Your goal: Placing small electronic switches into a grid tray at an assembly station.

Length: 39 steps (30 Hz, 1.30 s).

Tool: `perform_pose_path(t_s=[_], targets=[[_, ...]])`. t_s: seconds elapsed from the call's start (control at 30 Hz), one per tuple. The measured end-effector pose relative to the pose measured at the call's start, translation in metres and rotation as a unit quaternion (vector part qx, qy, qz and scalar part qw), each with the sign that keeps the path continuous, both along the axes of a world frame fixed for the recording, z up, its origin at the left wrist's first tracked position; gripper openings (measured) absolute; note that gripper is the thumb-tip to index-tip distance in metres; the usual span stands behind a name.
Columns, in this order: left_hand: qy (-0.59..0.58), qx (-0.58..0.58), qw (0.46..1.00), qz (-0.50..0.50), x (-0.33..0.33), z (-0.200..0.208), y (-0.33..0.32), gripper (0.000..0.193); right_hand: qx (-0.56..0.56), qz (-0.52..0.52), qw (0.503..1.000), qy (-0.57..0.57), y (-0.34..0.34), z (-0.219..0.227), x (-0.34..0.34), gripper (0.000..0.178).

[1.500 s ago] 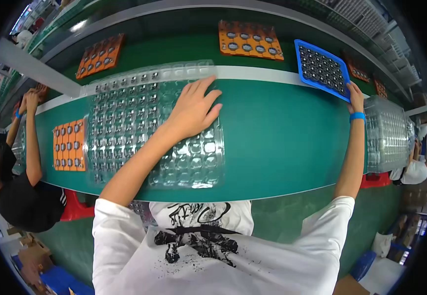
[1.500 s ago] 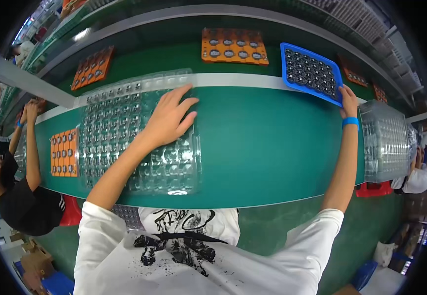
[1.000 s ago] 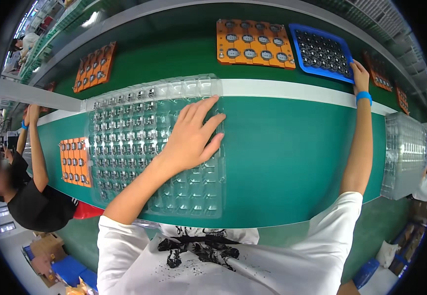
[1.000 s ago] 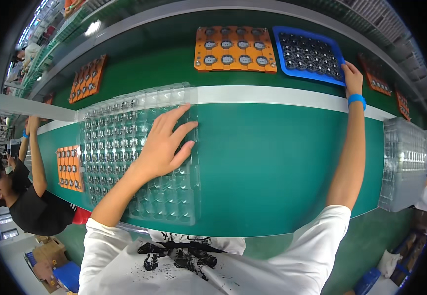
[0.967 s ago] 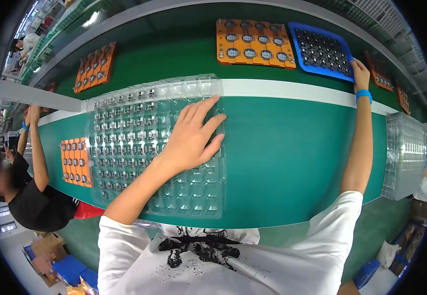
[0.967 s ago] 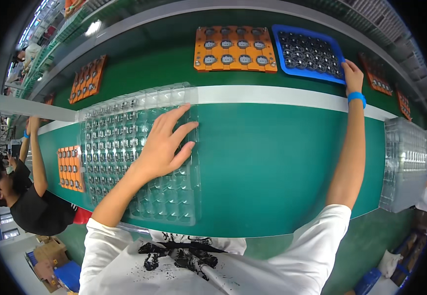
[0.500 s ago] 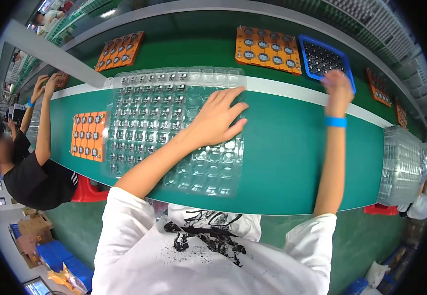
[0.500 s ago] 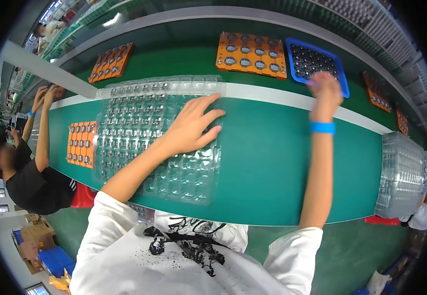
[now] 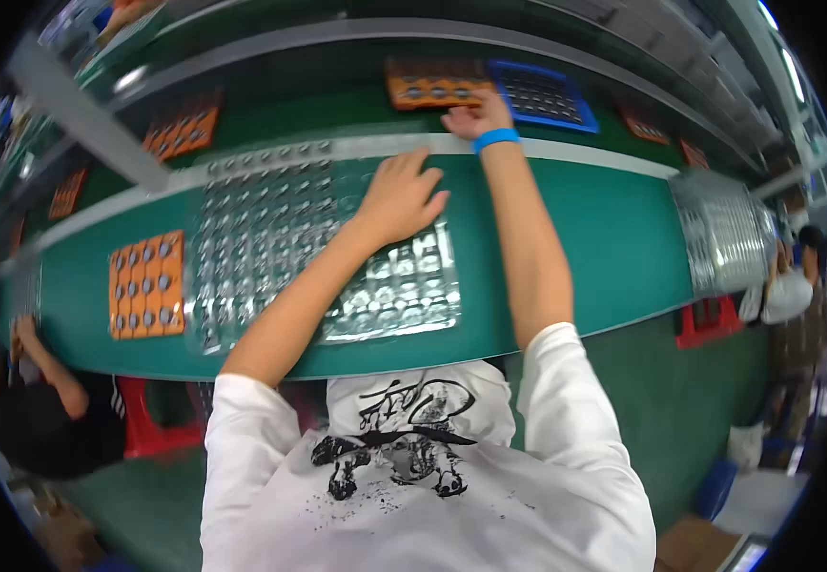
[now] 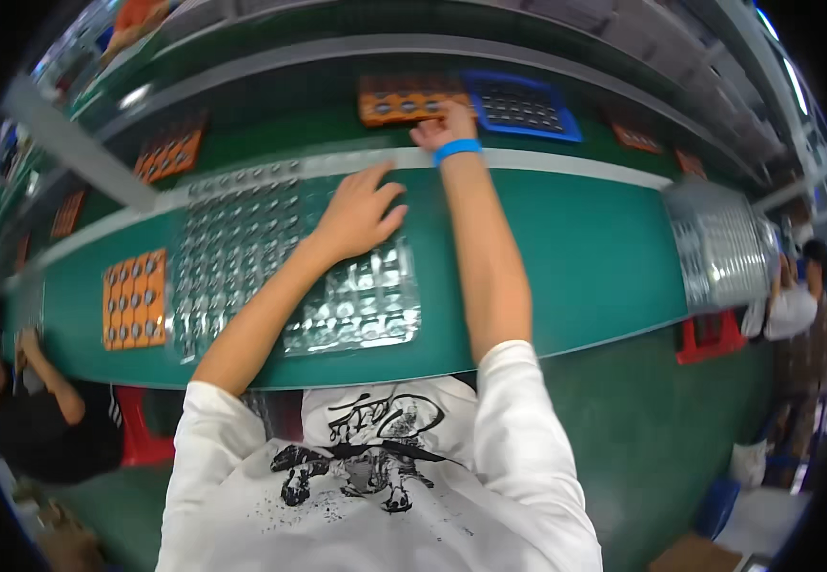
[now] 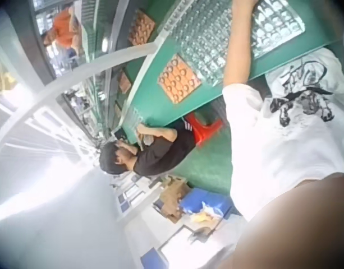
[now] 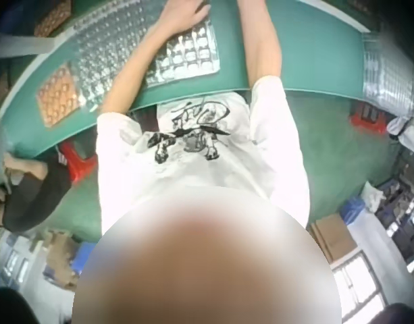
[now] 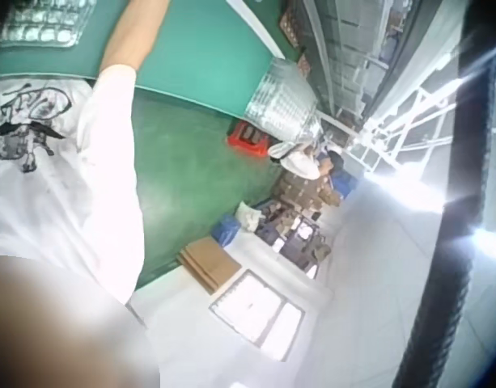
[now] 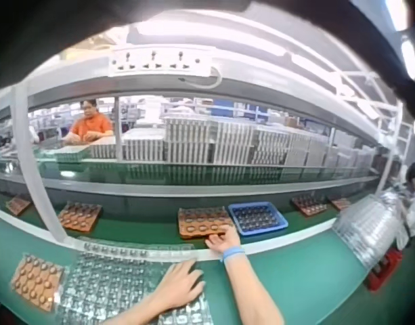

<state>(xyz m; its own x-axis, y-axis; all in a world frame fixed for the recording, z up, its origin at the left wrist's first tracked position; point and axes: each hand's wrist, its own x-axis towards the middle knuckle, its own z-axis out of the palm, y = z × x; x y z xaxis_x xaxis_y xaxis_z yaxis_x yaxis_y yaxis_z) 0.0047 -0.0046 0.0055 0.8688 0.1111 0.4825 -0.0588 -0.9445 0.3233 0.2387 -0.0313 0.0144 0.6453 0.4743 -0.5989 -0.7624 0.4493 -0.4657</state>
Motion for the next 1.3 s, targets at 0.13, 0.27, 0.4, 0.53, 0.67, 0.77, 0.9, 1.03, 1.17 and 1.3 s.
perform_pose_path(t_s=[0.13, 0.27, 0.4, 0.53, 0.67, 0.77, 0.9, 1.03, 1.17, 1.3], targets=[[-0.045, 0.024, 0.999, -0.015, 0.004, -0.007, 0.000, 0.030, -0.026, 0.013, 1.000, 0.012, 0.011, 0.000, 0.016, 0.047], [-0.064, 0.025, 0.998, -0.009, 0.007, -0.005, -0.010, 0.030, 0.069, 0.078, 0.990, -0.091, 0.018, -0.005, 0.036, 0.031], [-0.078, 0.028, 0.996, 0.014, 0.004, -0.010, -0.014, 0.032, -0.014, 0.041, 0.985, -0.167, 0.027, -0.027, 0.036, 0.023], [-0.045, 0.019, 0.999, 0.011, 0.001, -0.015, -0.011, 0.033, -0.026, 0.053, 0.965, -0.257, 0.013, -0.008, -0.003, 0.028], [-0.076, 0.021, 0.997, 0.020, 0.006, -0.019, -0.008, 0.033, -0.015, 0.079, 0.946, -0.313, -0.038, 0.030, -0.034, 0.035], [-0.081, 0.016, 0.997, 0.013, 0.007, -0.015, -0.006, 0.034, -0.024, 0.045, 0.953, -0.300, -0.108, 0.041, -0.053, 0.040], [-0.069, -0.046, 0.996, -0.012, 0.003, -0.013, 0.010, 0.031, -0.065, 0.013, 0.956, -0.285, -0.199, 0.039, -0.097, 0.044], [-0.020, -0.004, 0.997, -0.079, -0.015, 0.036, 0.054, 0.025, -0.065, -0.006, 0.964, -0.257, -0.296, 0.000, -0.123, 0.046], [-0.001, 0.034, 0.998, 0.054, -0.096, 0.046, 0.164, 0.031, -0.095, 0.046, 0.964, -0.243, -0.304, -0.021, -0.150, 0.043], [0.051, 0.081, 0.989, 0.116, -0.152, 0.027, 0.254, 0.037, -0.118, 0.119, 0.959, -0.227, -0.318, -0.011, -0.150, 0.025]])
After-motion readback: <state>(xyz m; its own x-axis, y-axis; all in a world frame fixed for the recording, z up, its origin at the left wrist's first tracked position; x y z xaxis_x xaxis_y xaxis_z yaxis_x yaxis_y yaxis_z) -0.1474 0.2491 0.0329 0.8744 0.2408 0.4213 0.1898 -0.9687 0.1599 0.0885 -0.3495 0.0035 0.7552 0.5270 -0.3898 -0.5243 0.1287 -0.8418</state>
